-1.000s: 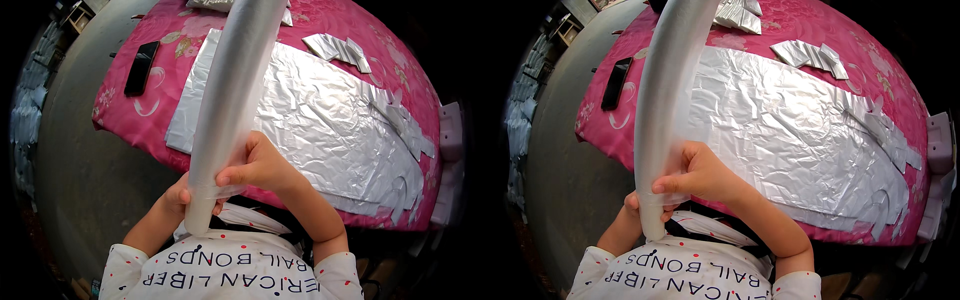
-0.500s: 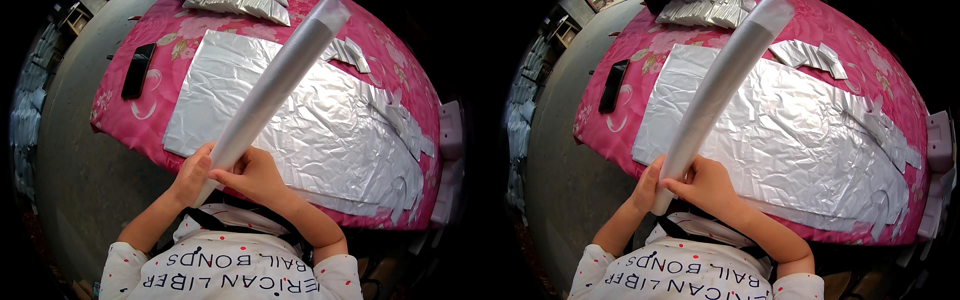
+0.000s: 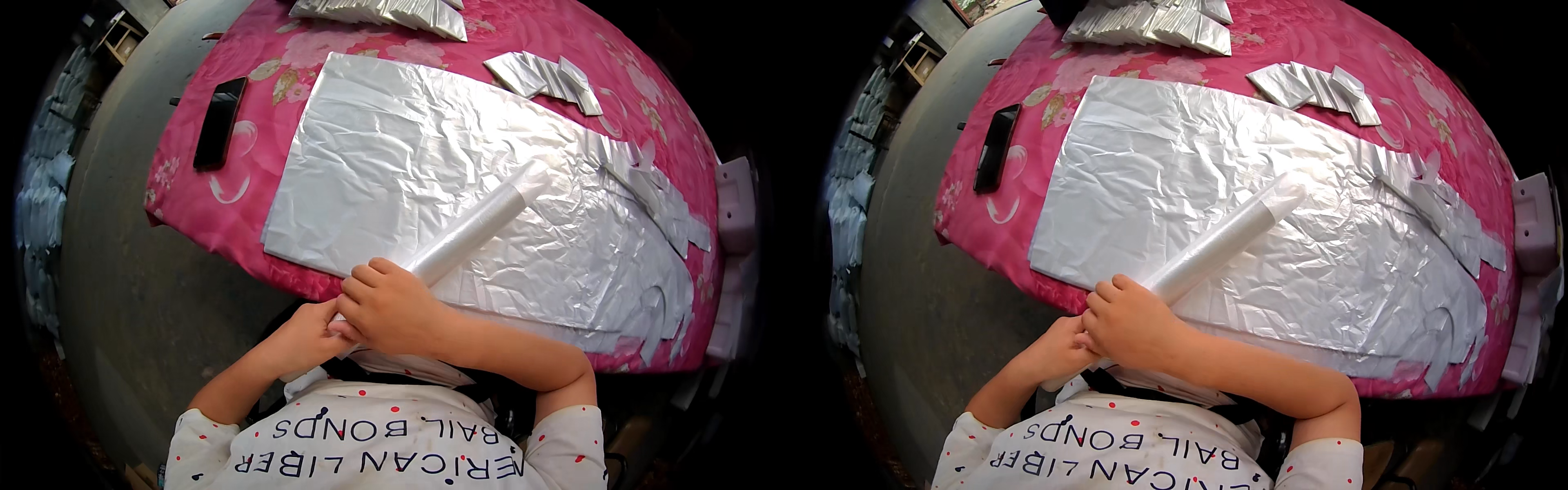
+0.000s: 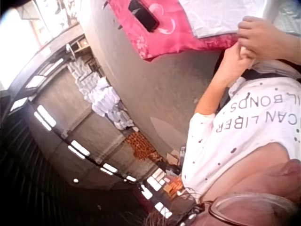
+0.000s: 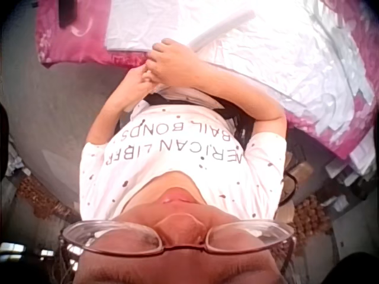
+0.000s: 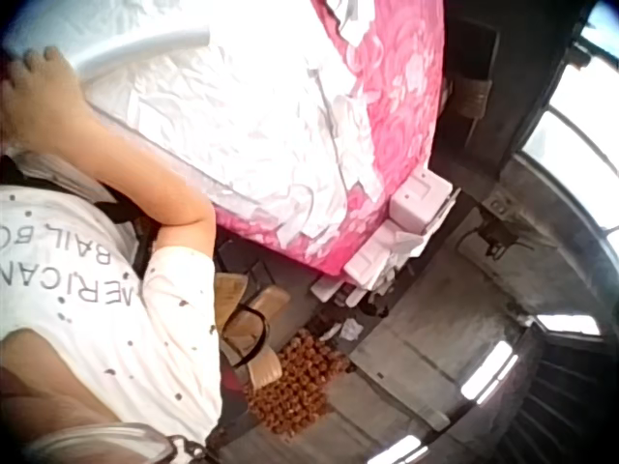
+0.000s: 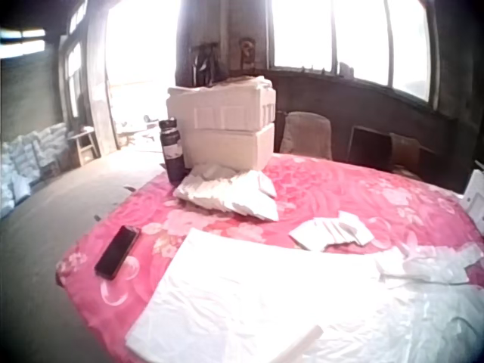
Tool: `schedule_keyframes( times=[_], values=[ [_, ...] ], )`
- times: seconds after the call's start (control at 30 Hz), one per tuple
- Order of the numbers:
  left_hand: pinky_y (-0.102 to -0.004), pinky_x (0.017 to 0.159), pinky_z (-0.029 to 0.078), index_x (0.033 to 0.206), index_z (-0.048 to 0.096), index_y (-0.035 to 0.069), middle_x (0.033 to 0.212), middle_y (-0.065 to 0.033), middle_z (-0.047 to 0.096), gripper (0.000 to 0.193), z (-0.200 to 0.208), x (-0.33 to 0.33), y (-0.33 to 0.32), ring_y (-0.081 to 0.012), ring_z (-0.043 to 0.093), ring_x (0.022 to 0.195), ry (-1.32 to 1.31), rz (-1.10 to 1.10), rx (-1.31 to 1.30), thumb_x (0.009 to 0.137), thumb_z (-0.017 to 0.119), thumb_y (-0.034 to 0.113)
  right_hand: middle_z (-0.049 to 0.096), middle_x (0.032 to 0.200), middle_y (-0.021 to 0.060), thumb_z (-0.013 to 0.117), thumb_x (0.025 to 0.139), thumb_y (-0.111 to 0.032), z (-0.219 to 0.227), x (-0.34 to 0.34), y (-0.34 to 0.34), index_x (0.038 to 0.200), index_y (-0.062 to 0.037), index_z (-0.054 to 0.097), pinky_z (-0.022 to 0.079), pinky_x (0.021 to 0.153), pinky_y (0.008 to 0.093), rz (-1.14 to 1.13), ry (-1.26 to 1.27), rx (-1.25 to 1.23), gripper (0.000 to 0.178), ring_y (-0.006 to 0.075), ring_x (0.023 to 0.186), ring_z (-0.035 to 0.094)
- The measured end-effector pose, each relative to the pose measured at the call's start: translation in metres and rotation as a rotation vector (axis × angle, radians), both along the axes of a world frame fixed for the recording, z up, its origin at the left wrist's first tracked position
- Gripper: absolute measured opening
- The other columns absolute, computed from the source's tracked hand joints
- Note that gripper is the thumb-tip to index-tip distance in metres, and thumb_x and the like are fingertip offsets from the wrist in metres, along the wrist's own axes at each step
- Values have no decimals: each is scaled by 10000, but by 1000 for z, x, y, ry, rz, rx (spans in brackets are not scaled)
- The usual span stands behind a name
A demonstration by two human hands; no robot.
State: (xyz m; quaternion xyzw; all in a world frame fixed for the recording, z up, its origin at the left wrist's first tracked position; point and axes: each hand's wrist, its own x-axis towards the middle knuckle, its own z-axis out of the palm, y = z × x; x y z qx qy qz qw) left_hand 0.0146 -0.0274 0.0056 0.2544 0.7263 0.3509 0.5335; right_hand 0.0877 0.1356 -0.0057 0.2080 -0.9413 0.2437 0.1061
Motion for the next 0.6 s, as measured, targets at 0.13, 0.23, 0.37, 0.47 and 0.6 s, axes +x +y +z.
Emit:
schedule_keyframes(
  times=[0.13,0.23,0.37,0.47,0.6],
  values=[
    [-284,692,468,1055,559,-7,853,-87,626,363,3,-4,-7,-135,577,758,-33,-9,-82,854,610,291,524,704,39,620,769,-303,-10,-2,36,702,-74,557,419,686,336,-74,4,50,247,218,717,519],
    [-284,685,469,1060,566,0,845,-75,615,387,2,-3,-13,-123,570,749,-167,64,-158,863,606,331,547,714,40,615,778,-258,-10,-4,80,696,-81,569,414,699,341,-179,85,84,201,216,717,527],
    [-292,687,471,1069,567,3,856,-83,612,388,-1,-3,-18,-126,570,749,-188,70,-127,866,603,331,600,800,54,610,810,-225,-7,2,156,776,-67,620,430,743,345,-560,283,186,162,227,745,548],
    [-292,686,470,1073,566,4,862,-80,611,390,-3,-3,-18,-129,569,752,-196,66,-113,869,601,334,607,794,41,585,861,-256,-5,13,176,807,-49,628,432,665,303,-847,163,-96,217,171,693,535],
    [-284,679,466,1066,567,6,856,-69,605,382,-7,-2,-19,-124,565,746,-175,62,-91,873,598,335,546,701,-35,569,905,-268,-4,22,193,865,-33,621,357,554,185,-779,-407,-932,243,33,601,441]
  ],
)
